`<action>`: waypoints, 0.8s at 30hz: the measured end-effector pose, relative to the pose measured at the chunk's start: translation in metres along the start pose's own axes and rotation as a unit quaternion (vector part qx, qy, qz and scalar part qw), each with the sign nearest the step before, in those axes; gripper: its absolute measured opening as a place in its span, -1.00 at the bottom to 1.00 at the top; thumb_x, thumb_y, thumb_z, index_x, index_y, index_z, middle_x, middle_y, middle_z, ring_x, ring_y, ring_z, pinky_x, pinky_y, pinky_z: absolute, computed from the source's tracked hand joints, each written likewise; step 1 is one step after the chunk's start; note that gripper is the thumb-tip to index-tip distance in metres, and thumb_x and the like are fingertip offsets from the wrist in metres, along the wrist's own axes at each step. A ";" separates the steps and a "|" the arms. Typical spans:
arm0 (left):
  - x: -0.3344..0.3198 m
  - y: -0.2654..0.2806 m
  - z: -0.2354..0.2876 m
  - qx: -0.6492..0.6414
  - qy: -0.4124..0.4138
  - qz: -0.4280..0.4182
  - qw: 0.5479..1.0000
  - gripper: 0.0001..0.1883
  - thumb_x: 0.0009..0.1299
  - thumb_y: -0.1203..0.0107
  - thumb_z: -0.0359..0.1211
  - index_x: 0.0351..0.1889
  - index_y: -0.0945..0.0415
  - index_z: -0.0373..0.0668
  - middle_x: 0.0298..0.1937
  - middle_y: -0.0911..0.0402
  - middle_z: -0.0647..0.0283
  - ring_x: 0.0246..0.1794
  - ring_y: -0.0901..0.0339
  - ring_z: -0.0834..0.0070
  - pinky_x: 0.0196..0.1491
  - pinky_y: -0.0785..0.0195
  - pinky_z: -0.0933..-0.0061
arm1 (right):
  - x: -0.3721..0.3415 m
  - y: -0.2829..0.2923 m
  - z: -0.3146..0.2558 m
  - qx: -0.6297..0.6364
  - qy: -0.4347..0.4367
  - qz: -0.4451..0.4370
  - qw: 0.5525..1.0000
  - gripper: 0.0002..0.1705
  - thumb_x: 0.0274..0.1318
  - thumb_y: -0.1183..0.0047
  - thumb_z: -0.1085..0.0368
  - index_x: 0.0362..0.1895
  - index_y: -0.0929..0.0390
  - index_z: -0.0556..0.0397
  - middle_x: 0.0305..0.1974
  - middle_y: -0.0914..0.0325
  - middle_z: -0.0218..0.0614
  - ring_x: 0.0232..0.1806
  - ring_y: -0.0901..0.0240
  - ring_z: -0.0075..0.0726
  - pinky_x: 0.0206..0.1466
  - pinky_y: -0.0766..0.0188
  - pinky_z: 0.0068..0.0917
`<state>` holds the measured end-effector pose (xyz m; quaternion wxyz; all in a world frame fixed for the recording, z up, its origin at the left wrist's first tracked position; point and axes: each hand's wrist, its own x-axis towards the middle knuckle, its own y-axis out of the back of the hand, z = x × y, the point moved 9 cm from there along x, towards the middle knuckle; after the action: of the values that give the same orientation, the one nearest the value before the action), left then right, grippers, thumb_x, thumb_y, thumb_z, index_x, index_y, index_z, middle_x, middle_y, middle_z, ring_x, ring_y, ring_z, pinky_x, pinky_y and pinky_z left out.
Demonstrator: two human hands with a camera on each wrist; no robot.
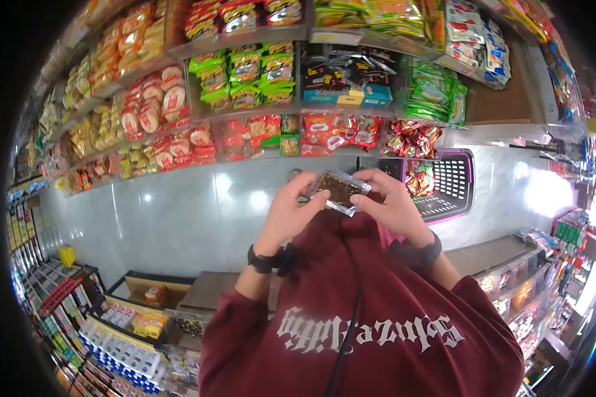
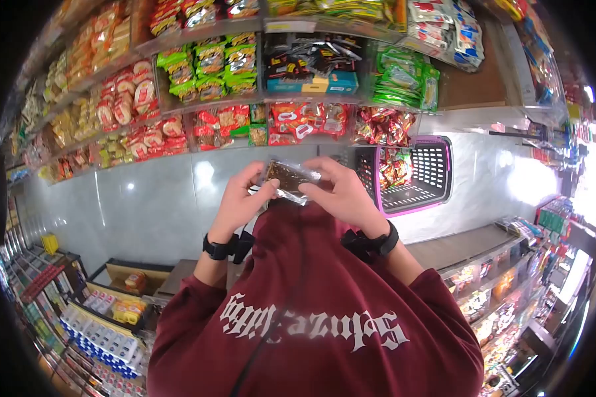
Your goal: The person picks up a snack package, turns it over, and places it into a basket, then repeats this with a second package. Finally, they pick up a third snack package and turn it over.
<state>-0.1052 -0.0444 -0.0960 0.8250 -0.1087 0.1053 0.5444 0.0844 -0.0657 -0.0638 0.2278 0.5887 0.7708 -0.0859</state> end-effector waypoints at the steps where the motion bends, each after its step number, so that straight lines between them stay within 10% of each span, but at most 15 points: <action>1: -0.003 0.008 -0.002 -0.014 0.001 -0.008 1.000 -0.75 0.46 -0.26 -0.37 0.04 -0.60 -0.26 -0.33 -0.69 0.27 -0.29 -0.63 0.57 -0.14 -0.46 0.47 | 0.002 -0.011 -0.001 -0.023 -0.011 -0.019 0.999 -0.63 0.34 -0.20 0.45 0.19 -0.52 0.21 -0.06 -0.67 -0.34 -0.08 -0.60 -0.58 -0.05 -0.57 -0.55; 8: -0.013 0.040 -0.001 0.043 0.039 0.036 0.998 -0.74 0.50 -0.23 -0.43 0.12 -0.56 -0.26 -0.27 -0.65 0.41 -0.28 -0.55 0.71 -0.15 -0.47 0.57 | 0.009 -0.040 -0.002 0.012 -0.043 -0.037 0.998 -0.73 0.37 -0.21 0.31 0.02 -0.57 0.23 -0.15 -0.71 -0.30 -0.15 -0.67 -0.52 -0.08 -0.61 -0.50; 14: -0.005 0.024 0.011 -0.150 -0.031 -0.005 0.988 -0.72 0.51 -0.24 -0.47 0.13 -0.51 -0.23 -0.12 -0.63 0.39 -0.12 -0.52 0.71 -0.06 -0.45 0.54 | 0.005 -0.041 0.003 0.059 -0.029 -0.083 0.994 -0.76 0.38 -0.22 0.26 -0.10 -0.55 0.20 -0.22 -0.74 -0.31 -0.17 -0.70 -0.50 -0.09 -0.60 -0.51; 24: 0.010 -0.070 0.047 -0.013 -0.007 -0.090 0.996 -0.09 0.47 -0.20 -0.54 0.67 0.14 -0.19 0.09 -0.66 0.13 0.13 -0.64 0.38 0.19 -0.47 0.34 | -0.011 0.033 0.014 0.189 -0.017 -0.067 0.980 -0.78 0.47 -0.10 0.30 0.01 -0.45 0.19 -0.20 -0.73 -0.19 -0.14 -0.75 -0.34 -0.08 -0.67 -0.44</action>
<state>-0.0341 -0.0492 -0.0494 0.8699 -0.1251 0.0825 0.4699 0.1213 -0.0711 -0.0665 0.1195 0.5666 0.7742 -0.2553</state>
